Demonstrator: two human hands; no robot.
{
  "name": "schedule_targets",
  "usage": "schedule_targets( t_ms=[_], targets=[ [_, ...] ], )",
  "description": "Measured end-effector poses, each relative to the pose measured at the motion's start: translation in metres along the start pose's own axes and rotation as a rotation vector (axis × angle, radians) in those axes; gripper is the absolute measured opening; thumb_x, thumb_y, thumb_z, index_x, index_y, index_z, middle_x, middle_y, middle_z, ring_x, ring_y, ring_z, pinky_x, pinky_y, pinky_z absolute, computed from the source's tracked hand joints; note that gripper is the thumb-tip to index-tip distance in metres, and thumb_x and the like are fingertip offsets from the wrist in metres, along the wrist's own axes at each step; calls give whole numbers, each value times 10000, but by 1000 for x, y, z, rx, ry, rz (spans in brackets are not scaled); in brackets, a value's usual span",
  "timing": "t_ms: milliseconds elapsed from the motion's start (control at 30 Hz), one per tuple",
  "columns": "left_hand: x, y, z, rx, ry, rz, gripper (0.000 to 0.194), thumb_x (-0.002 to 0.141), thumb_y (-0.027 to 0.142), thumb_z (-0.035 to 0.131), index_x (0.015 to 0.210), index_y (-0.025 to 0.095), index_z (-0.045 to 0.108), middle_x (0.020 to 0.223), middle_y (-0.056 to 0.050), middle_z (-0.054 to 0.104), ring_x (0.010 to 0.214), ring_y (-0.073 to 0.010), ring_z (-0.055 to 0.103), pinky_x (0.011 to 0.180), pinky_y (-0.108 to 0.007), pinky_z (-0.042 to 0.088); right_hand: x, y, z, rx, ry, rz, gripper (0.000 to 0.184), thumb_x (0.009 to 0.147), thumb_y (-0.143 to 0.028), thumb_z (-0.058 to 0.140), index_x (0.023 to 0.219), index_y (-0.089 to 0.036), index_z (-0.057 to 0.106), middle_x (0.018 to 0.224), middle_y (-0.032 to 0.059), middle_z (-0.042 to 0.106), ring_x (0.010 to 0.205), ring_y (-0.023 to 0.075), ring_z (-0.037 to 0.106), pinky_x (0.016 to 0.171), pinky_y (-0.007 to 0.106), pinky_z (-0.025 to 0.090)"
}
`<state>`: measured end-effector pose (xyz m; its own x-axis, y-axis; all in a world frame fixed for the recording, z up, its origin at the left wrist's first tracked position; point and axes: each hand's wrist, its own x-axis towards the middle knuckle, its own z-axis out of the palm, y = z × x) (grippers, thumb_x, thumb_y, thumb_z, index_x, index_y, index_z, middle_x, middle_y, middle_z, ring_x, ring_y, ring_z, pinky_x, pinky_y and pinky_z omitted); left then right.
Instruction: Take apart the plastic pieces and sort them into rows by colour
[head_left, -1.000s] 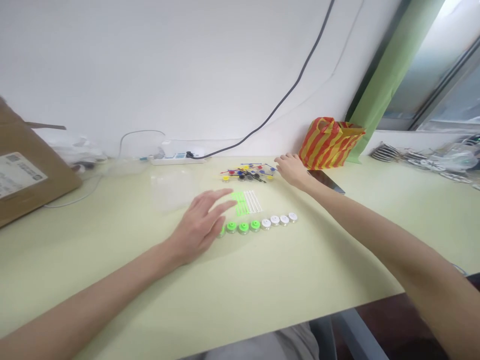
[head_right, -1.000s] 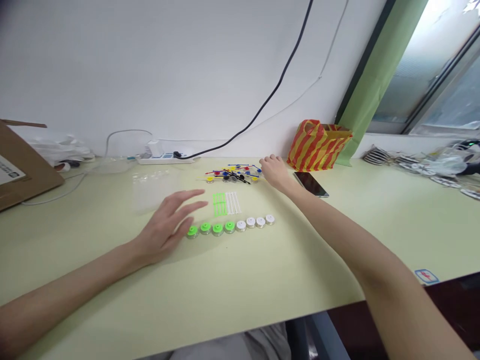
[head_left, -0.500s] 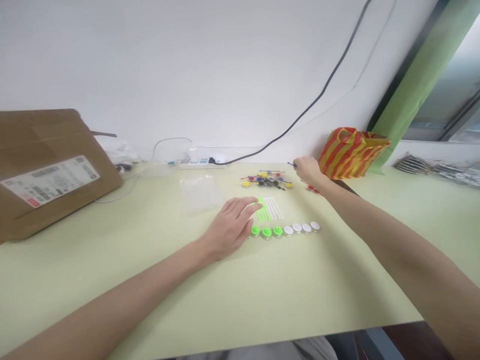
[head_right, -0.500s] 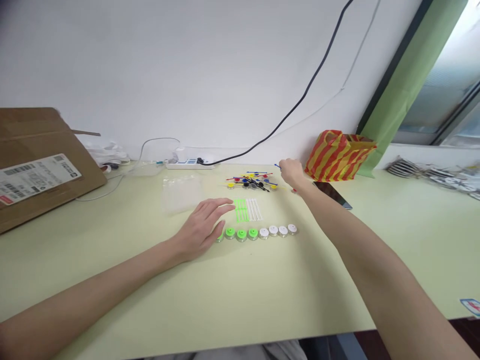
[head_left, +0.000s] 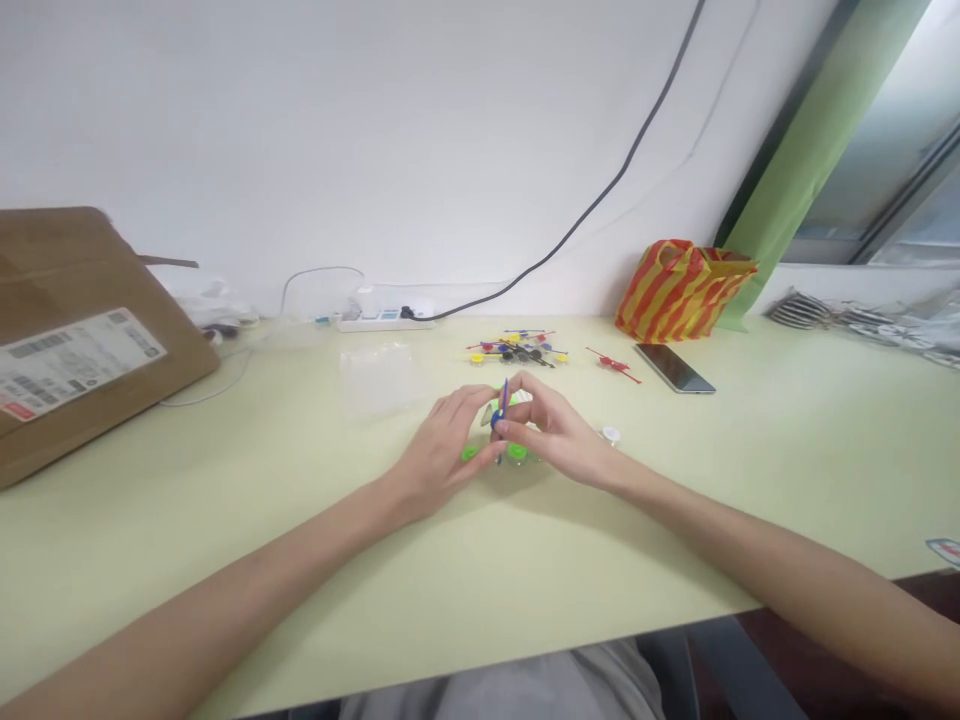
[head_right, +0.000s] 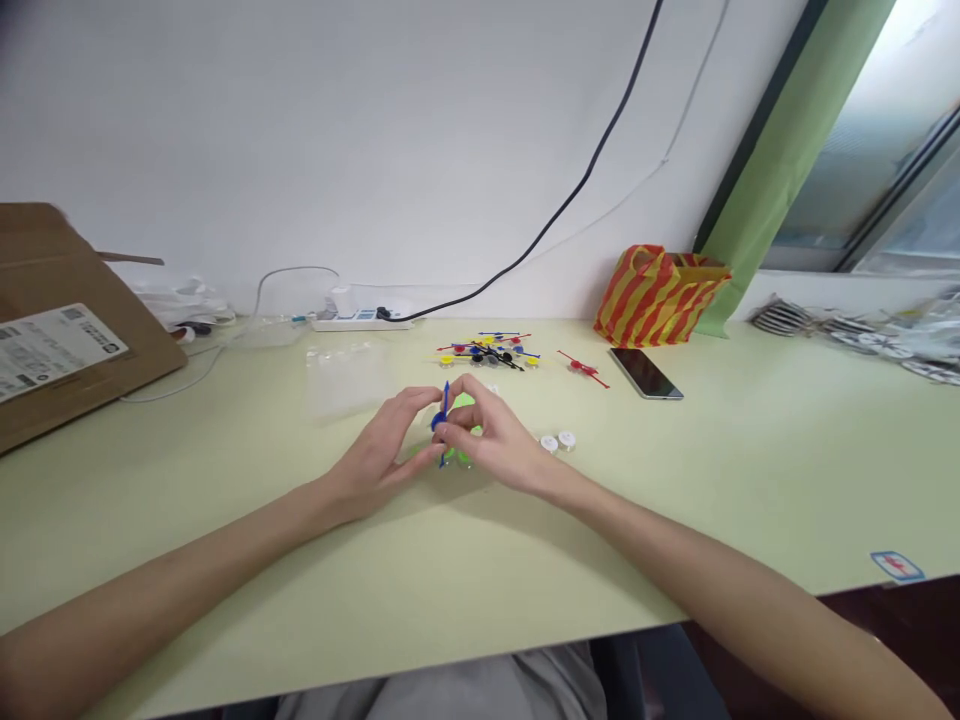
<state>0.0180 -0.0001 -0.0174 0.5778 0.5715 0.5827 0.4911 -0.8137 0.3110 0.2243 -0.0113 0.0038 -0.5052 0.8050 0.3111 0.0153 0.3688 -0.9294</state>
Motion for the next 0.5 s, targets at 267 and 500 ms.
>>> schedule_targets(
  t_ms=[267, 500],
  targets=[
    [2, -4, 2, 5, 9, 130, 111, 1045, 287, 500, 1094, 202, 551, 1072, -78, 651, 1027, -212, 602, 907, -373, 465, -5, 17, 2, 153, -79, -63, 328, 955, -503, 644, 981, -241, 448, 801, -2, 661, 784, 184, 663, 733, 309, 457],
    [5, -5, -2, 99, 39, 320, 52, 1023, 246, 554, 1044, 198, 544, 1009, -63, 674, 949, -193, 631, 861, -343, 488, -2, 11, -6, 119, -182, -64, 296, 957, -457, 658, 948, -220, 481, 743, 3, 672, 715, 163, 623, 679, 281, 414]
  ],
)
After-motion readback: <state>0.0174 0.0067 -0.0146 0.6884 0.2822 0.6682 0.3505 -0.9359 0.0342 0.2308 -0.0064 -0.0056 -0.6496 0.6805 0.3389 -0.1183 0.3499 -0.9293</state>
